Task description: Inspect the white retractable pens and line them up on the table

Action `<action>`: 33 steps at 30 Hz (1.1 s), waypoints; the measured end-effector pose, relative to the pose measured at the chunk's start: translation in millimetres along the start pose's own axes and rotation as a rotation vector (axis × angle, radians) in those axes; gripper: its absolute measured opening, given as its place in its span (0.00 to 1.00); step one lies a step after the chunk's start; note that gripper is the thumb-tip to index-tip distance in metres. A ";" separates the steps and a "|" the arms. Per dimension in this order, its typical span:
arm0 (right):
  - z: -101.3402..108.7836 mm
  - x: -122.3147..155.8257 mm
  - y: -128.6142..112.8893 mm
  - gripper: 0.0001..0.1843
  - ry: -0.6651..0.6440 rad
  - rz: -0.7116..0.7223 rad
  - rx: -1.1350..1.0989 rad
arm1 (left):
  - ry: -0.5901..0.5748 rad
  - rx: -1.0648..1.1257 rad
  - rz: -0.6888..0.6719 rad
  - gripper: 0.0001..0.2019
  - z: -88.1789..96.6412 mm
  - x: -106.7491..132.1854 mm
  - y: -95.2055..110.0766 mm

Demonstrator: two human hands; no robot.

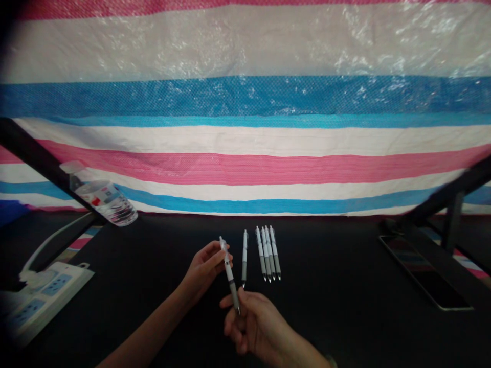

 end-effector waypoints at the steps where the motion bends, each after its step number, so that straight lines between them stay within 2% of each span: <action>1: -0.2 0.0 0.7 0.26 0.002 0.011 0.011 | 0.019 0.006 -0.008 0.15 0.9 -0.7 0.1; 4: 0.4 -0.2 2.9 0.25 0.018 0.006 0.016 | 0.038 0.009 -0.017 0.16 1.5 -2.1 1.2; 12: -1.2 0.3 -0.5 0.29 0.018 -0.046 -0.031 | 0.045 0.010 -0.007 0.16 -1.1 -0.8 2.2; 18: -0.9 1.5 0.5 0.25 0.040 -0.028 -0.012 | 0.022 -0.002 -0.005 0.15 -2.3 0.6 2.4; 24: -1.2 0.6 0.5 0.31 0.028 -0.045 -0.025 | 0.042 0.000 -0.015 0.15 -1.8 -0.2 1.4; 28: -0.4 1.5 1.0 0.25 0.031 -0.014 0.001 | 0.049 0.006 -0.020 0.14 -0.9 -0.6 0.4; 33: 0.7 0.9 1.4 0.26 0.025 -0.051 -0.010 | 0.048 -0.005 -0.021 0.15 -0.7 -0.2 0.7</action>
Point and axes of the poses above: each hand's wrist, its own x-axis away from the middle knuckle, its own z-axis out of the back of the hand, y = z × x, the point moved 2 cm from there along -x, towards the middle knuckle, and after that the axes turned 11 degrees about -z, right-handed, at the moved point
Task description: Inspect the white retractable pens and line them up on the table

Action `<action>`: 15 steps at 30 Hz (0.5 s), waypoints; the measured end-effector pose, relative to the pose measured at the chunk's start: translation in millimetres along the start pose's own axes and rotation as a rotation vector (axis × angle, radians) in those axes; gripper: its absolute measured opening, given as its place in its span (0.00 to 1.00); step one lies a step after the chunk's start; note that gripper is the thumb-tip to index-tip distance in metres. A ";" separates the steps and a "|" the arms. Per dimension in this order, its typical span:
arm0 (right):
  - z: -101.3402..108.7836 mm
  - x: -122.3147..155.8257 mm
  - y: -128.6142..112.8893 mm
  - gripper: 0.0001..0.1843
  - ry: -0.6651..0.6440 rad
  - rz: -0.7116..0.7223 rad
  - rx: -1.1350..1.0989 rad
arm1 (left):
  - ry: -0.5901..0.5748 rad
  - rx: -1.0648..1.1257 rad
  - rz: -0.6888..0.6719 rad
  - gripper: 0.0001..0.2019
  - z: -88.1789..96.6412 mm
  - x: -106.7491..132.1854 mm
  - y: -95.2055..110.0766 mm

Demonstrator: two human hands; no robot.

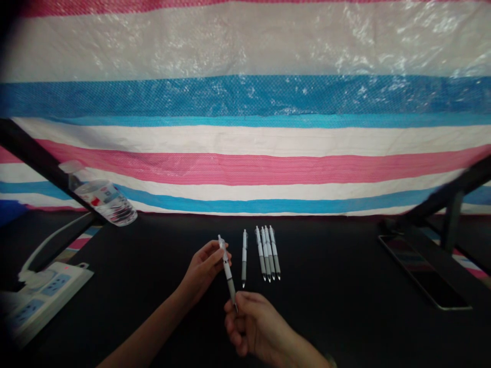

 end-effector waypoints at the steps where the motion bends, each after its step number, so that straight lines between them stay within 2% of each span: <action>1: -0.3 -0.1 -0.4 0.26 -0.002 -0.001 -0.005 | 0.009 -0.002 -0.003 0.15 -0.1 0.0 0.5; 8: -1.7 0.8 -0.7 0.26 0.004 0.036 0.012 | 0.025 0.007 -0.004 0.16 -2.9 0.4 3.3; 11: -1.5 0.5 -0.3 0.25 -0.018 0.013 0.004 | 0.013 0.011 0.005 0.16 -3.1 0.5 3.0; 15: -1.4 0.0 -1.3 0.25 0.015 -0.013 -0.027 | 0.031 0.014 0.003 0.16 -2.0 0.6 2.7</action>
Point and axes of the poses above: each hand's wrist, its own x-axis away from the middle knuckle, its own z-axis out of the back of the hand, y = z × x, the point moved 2 cm from there along -x, towards the middle knuckle, and after that the axes turned 11 degrees about -z, right-handed, at the moved point
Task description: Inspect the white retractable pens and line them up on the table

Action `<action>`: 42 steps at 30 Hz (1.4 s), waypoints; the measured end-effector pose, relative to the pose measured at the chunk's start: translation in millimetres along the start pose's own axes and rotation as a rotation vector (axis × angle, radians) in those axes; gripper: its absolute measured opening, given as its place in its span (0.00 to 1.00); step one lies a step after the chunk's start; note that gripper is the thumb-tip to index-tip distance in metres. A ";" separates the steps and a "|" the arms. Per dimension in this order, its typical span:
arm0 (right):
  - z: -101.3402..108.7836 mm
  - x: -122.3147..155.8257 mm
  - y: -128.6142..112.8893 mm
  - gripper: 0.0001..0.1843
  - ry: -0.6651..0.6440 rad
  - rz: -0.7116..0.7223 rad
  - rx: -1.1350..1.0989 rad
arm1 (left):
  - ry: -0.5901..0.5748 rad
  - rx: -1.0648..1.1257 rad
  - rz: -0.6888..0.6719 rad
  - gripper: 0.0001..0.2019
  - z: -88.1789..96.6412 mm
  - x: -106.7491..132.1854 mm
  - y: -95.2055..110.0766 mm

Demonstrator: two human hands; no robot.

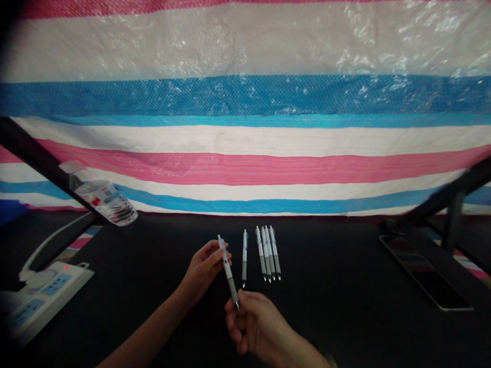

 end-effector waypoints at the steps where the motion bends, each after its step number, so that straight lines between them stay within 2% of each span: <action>1: -0.3 0.1 -0.2 0.26 0.004 0.004 0.000 | 0.007 0.001 -0.001 0.16 0.1 0.1 0.1; 9: -0.9 0.5 0.4 0.25 -0.035 0.044 0.053 | -0.036 0.006 0.002 0.15 -1.6 1.4 -0.2; 14: 1.4 -1.6 1.5 0.26 -0.023 0.002 0.049 | -0.094 0.013 0.011 0.15 -1.0 1.6 -1.4; 17: 0.5 -0.3 0.4 0.26 -0.009 -0.015 0.019 | -0.073 0.002 -0.006 0.16 -1.1 2.1 -0.8; 24: -2.4 3.5 -2.1 0.25 -0.046 0.026 -0.008 | -0.154 -0.102 -0.002 0.25 -7.1 8.3 -0.8; 27: -1.7 3.1 -1.7 0.23 -0.076 0.037 0.035 | -0.133 -0.146 -0.020 0.26 -6.1 8.2 0.4; 32: -3.7 5.3 -4.6 0.21 -0.088 0.072 0.170 | -0.094 -0.142 -0.035 0.39 -4.4 5.8 5.4; 38: -2.2 5.8 -6.5 0.16 0.027 0.132 0.353 | -0.129 -0.106 -0.043 0.33 -3.7 5.4 5.6; 42: -0.6 3.0 -5.1 0.15 0.051 0.134 0.414 | -0.134 -0.084 -0.054 0.30 -2.3 5.2 4.8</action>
Point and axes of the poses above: each hand's wrist, its own x-axis away from the middle knuckle, its own z-axis out of the back of the hand, y = z × x, the point moved 2 cm from there along -x, towards the middle knuckle, and after that the axes turned 11 degrees about -z, right-handed, at the moved point
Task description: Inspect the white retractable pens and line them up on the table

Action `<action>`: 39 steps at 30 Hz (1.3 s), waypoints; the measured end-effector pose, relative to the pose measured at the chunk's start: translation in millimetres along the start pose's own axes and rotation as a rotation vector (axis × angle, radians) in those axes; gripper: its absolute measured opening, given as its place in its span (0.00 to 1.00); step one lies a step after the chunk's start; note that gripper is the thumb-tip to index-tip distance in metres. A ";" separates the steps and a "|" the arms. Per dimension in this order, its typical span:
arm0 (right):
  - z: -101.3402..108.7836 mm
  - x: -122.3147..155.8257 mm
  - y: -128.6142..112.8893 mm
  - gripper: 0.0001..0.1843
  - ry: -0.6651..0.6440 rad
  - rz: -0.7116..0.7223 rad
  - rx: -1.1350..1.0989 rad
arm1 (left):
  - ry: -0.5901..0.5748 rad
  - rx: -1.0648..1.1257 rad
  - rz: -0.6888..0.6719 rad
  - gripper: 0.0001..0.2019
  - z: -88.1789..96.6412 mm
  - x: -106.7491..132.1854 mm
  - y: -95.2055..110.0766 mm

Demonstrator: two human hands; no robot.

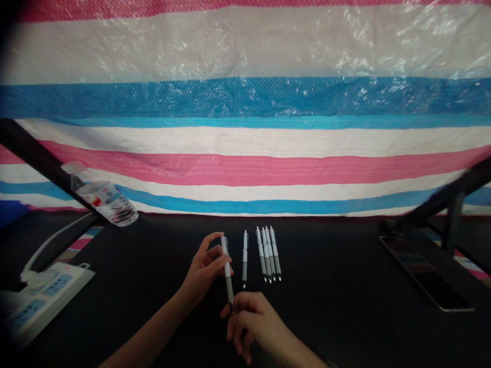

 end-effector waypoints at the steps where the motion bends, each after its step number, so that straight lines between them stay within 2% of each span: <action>1: -0.3 0.0 -0.2 0.16 0.004 -0.001 0.009 | 0.007 0.004 -0.003 0.30 0.5 -0.1 -0.1; 4: -1.4 2.0 -3.5 0.16 0.045 0.022 0.075 | 0.020 0.010 0.001 0.30 1.3 -0.6 -0.3; 8: -1.2 6.4 -9.1 0.11 0.193 0.130 0.297 | 0.033 0.000 0.038 0.31 -0.3 -0.4 -0.3; 10: -0.5 6.6 -8.9 0.11 0.226 0.155 0.362 | 0.036 -0.004 0.043 0.32 -1.2 -0.2 -0.1; 14: 3.2 4.0 -6.5 0.10 0.235 0.150 0.296 | 0.013 -0.003 0.024 0.31 -0.4 -0.4 -0.6; 20: 9.8 12.8 -17.4 0.09 0.464 0.339 0.210 | 0.013 -0.004 0.008 0.31 1.0 0.0 -1.3; 25: 14.0 17.1 -23.7 0.10 0.589 0.435 0.256 | 0.006 -0.057 0.038 0.35 -2.9 0.8 -0.8; 32: 17.3 15.5 -25.9 0.12 0.647 0.453 0.325 | -0.010 -0.096 -0.003 0.30 0.7 -1.0 -1.9; 39: 19.0 16.4 -25.8 0.12 0.650 0.447 0.339 | 0.013 -0.097 0.005 0.32 1.7 -1.8 -2.0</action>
Point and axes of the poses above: each hand's wrist, its own x-axis away from the middle knuckle, its own z-axis out of the back of the hand, y = z × x, the point moved 2 cm from there along -x, towards the middle knuckle, and after that the axes turned 11 degrees about -z, right-handed, at the moved point
